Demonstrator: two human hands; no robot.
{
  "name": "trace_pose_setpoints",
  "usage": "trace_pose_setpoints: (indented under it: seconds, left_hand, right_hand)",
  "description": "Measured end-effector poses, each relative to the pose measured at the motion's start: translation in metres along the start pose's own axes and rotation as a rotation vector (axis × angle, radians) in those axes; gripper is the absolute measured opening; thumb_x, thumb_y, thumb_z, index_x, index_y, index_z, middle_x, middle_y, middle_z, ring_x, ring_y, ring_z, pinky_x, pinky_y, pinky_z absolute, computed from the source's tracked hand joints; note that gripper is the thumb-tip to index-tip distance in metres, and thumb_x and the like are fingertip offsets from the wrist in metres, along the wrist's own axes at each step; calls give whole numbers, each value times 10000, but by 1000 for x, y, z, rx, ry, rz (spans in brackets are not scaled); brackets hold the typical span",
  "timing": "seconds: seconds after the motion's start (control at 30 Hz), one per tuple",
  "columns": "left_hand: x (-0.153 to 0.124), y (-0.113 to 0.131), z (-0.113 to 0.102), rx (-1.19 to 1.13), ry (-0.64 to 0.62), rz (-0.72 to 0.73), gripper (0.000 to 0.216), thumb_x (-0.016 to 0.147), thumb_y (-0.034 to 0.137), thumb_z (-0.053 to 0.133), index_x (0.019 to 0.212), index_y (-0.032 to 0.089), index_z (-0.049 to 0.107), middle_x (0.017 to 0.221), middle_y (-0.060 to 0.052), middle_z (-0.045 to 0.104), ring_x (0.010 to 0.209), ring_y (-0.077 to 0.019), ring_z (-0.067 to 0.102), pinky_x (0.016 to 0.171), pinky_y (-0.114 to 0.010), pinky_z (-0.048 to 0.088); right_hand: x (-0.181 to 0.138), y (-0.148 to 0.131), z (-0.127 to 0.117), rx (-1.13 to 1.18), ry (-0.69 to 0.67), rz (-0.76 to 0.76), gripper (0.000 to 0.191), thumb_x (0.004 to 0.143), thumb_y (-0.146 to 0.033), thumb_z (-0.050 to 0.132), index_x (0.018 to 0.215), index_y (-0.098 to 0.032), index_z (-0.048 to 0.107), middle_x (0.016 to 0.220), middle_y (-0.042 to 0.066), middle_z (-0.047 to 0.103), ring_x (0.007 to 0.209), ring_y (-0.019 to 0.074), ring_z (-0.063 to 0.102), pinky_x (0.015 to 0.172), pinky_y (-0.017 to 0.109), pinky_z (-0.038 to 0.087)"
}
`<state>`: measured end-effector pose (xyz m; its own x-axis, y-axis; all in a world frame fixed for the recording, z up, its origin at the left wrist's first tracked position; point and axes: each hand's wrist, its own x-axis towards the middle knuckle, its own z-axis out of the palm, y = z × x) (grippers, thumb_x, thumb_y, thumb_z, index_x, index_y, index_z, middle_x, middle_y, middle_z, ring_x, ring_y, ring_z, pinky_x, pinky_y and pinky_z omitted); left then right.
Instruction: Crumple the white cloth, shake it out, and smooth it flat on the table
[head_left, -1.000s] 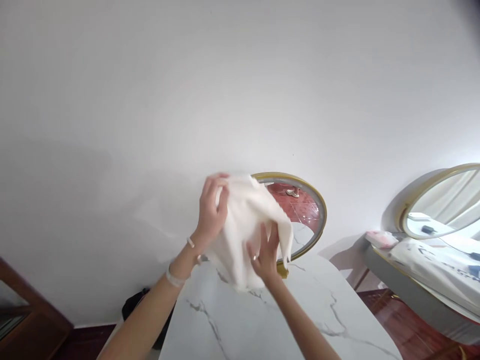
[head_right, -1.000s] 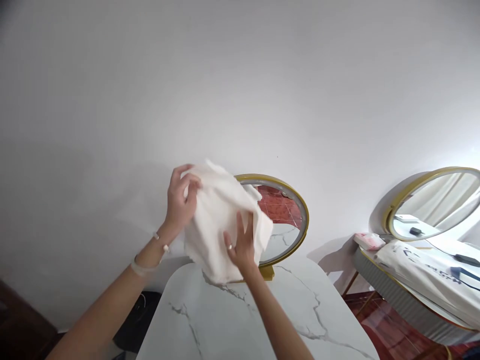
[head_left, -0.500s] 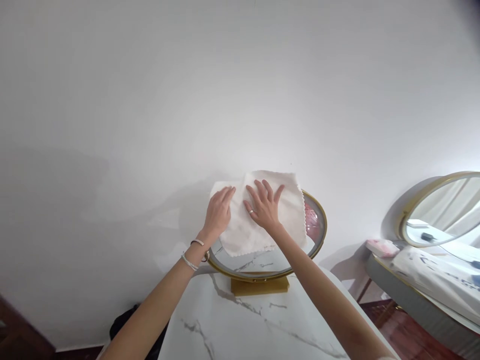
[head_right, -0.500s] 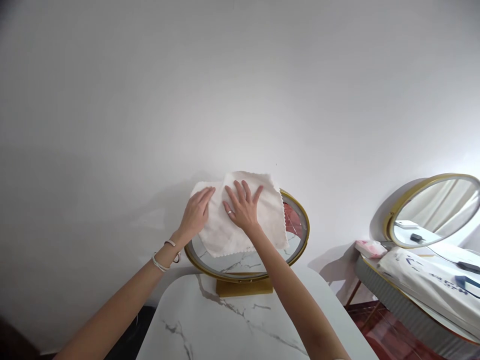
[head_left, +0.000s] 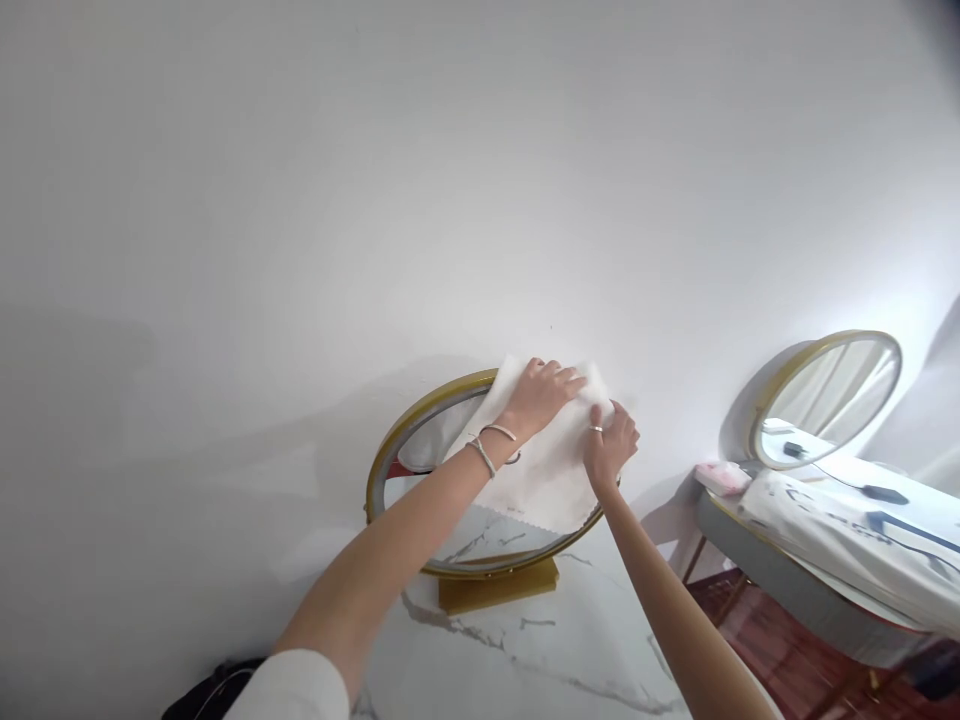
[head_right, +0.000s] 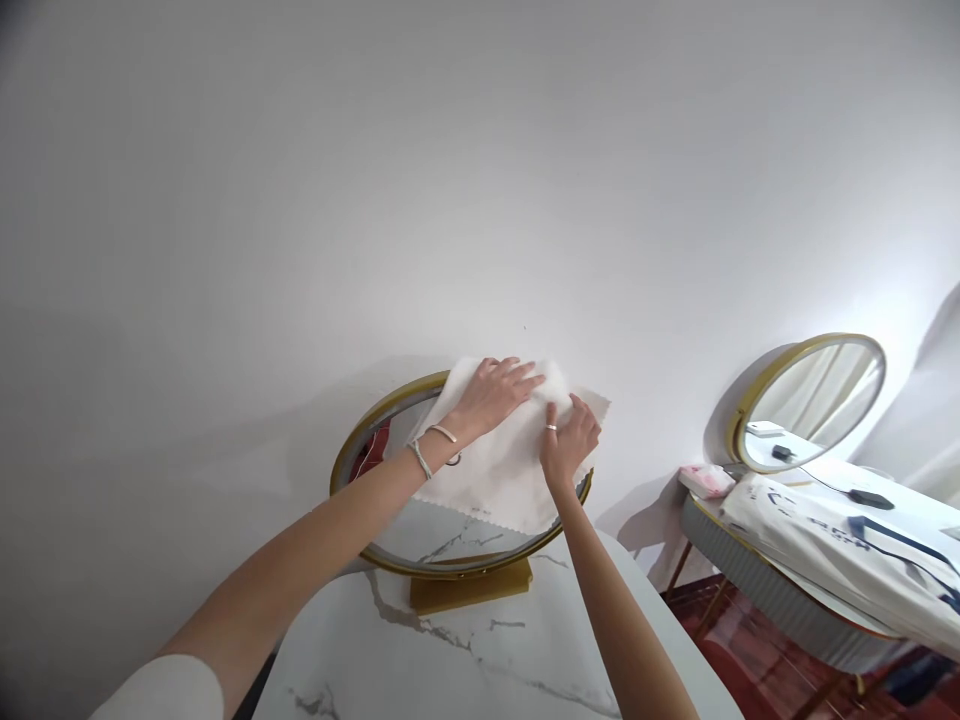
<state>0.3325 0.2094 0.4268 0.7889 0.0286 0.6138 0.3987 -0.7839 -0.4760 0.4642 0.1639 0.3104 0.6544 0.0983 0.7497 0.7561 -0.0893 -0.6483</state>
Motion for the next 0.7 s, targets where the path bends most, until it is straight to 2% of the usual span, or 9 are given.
trace_pose_setpoints:
  seconds: [0.07, 0.13, 0.2, 0.3, 0.37, 0.47, 0.6, 0.7]
  left_hand:
    - [15, 12, 7, -28, -26, 19, 292, 959, 141, 409, 1150, 218, 617, 1186, -55, 664, 1078, -215, 579, 886, -385, 398]
    - [22, 20, 11, -45, -23, 11, 269, 943, 92, 411, 1036, 191, 643, 1059, -50, 704, 1010, -202, 606, 859, -367, 399]
    - [19, 21, 13, -57, 27, -29, 241, 935, 84, 428, 988, 181, 642, 1018, -54, 712, 1018, -198, 608, 858, -357, 399]
    - [-2, 9, 7, -108, 159, -150, 198, 953, 148, 448, 1014, 197, 630, 1051, -43, 715, 1070, -188, 599, 896, -358, 402]
    - [-29, -7, 0, -158, 264, -265, 189, 971, 215, 448, 1041, 215, 623, 1094, -29, 711, 1104, -180, 595, 927, -359, 407]
    - [-84, -36, -10, -255, 406, -455, 226, 973, 334, 457, 1099, 222, 608, 1136, -41, 702, 1110, -168, 609, 957, -343, 434]
    - [-170, -59, -3, -351, 487, -708, 405, 944, 446, 483, 1267, 207, 536, 1238, -89, 654, 1157, -193, 598, 984, -351, 469]
    - [-227, -52, 20, -389, 464, -908, 531, 934, 485, 476, 1380, 199, 445, 1375, -123, 557, 1285, -231, 511, 1056, -396, 431]
  right_hand:
    - [-3, 18, -4, -12, -12, 137, 534, 938, -569, 286, 1250, -214, 536, 1196, 154, 582, 1131, 336, 484, 932, 529, 370]
    - [-4, 26, -8, -21, -2, 180, 535, 941, -565, 269, 1234, -216, 549, 1184, 153, 598, 1107, 339, 505, 911, 523, 386]
    - [-3, 23, -9, -6, 31, 107, 517, 957, -526, 249, 1227, -209, 555, 1193, 149, 605, 1128, 327, 513, 939, 516, 384]
    - [-1, -3, -6, 47, 44, -140, 482, 981, -449, 237, 1282, -199, 519, 1246, 140, 593, 1196, 289, 505, 1038, 529, 326]
    - [-4, -30, 2, 50, 26, -313, 486, 978, -438, 277, 1353, -192, 465, 1331, 146, 541, 1285, 288, 444, 1098, 565, 243]
    - [-14, -73, 21, -4, -55, -571, 527, 957, -440, 356, 1423, -202, 418, 1477, 149, 401, 1422, 326, 256, 1133, 616, 121]
    - [-43, -108, 50, 12, -326, -978, 522, 960, -381, 402, 1472, -290, 360, 1556, 69, 306, 1469, 298, 157, 1159, 594, 93]
    - [-75, -104, 62, 104, -600, -1210, 538, 981, -332, 366, 1508, -289, 270, 1572, 39, 263, 1471, 247, 166, 1179, 540, 140]
